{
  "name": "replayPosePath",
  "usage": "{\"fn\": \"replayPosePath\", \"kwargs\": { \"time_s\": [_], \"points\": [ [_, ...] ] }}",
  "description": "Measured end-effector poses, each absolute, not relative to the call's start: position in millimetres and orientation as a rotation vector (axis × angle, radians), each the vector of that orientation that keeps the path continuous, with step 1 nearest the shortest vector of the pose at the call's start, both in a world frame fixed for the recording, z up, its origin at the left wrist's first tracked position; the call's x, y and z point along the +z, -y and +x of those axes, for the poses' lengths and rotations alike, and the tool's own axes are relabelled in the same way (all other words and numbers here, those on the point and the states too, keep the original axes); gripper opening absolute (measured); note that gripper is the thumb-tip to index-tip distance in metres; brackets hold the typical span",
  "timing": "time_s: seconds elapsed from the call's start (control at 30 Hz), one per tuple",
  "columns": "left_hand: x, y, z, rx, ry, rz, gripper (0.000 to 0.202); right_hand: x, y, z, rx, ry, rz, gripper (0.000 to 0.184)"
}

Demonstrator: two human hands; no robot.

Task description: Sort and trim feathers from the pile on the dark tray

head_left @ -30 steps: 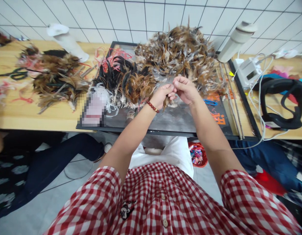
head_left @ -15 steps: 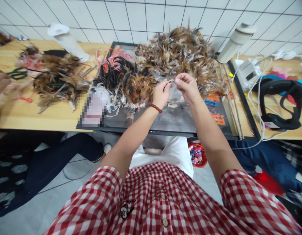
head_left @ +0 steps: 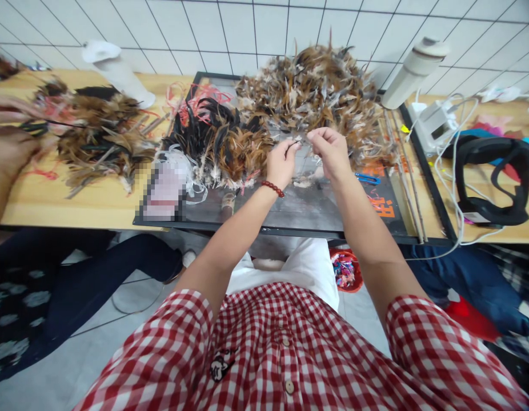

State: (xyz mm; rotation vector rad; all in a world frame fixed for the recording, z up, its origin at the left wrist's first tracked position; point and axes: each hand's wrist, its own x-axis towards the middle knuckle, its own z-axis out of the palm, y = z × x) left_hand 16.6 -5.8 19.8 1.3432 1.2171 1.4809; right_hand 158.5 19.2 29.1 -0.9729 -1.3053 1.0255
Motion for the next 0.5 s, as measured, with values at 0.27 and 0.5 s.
{"fn": "replayPosePath", "kwargs": {
  "time_s": [0.27, 0.5],
  "points": [
    [22.7, 4.2, 15.8, 1.442, -1.204, 1.279, 0.020, 28.2, -19.1, 158.3, 1.028, 1.321, -0.988, 0.040],
    [18.9, -0.9, 15.2, 1.408, -1.155, 1.244, 0.020, 31.2, -18.3, 159.0, 0.985, 1.329, -0.976, 0.047]
  ]
}}
